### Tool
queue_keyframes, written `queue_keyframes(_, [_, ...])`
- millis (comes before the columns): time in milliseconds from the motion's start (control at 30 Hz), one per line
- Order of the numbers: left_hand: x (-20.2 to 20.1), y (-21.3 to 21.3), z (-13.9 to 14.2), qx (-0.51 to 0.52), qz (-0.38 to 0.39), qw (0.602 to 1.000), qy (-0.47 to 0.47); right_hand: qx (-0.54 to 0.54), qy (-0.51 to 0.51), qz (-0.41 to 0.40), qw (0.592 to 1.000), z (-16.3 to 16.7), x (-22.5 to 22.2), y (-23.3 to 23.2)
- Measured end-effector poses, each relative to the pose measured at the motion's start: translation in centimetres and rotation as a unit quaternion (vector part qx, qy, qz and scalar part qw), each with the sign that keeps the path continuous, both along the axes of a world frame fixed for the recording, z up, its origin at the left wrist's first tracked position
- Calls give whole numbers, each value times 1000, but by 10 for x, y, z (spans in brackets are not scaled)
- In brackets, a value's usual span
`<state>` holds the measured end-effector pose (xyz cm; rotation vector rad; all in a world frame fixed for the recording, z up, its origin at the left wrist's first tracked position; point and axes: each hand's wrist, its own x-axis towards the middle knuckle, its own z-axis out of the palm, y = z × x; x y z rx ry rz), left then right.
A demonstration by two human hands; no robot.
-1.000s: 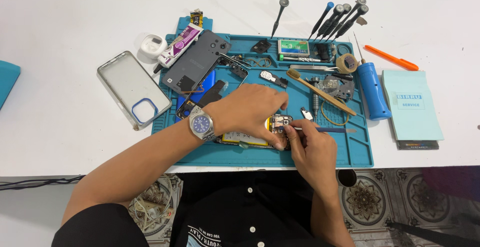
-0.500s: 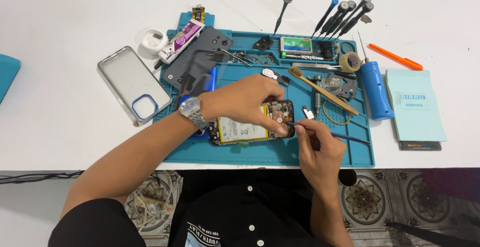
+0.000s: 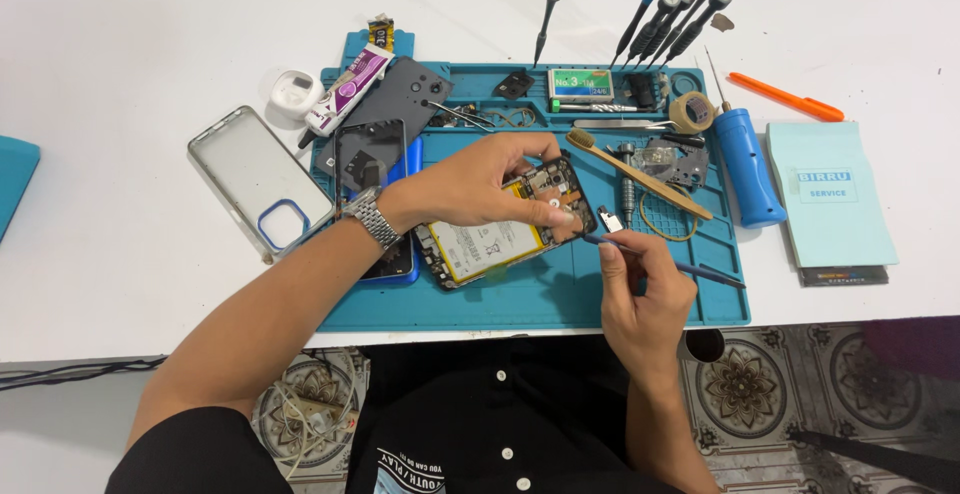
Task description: The person pries the battery out of an opened smartphone using a wooden pry stick, working the tool along the battery edge while holding the phone steady on a repair mat. They then use a spudger and screwdriver to work on the phone's internal components and press the battery area.
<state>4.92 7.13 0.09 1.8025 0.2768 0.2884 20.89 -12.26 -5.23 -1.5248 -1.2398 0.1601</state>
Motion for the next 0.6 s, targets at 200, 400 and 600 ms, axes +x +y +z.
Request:
queue_keyframes(200, [3, 1, -5, -3, 69, 996, -55, -24, -1, 6, 1000, -1, 1, 2])
queue_keyframes(400, [1, -5, 4, -300, -33, 950, -83, 5, -29, 122, 992, -11, 10, 0])
queue_keyframes(600, [4, -4, 4, -394, -83, 914, -55, 143, 49, 279, 948, -19, 19, -10])
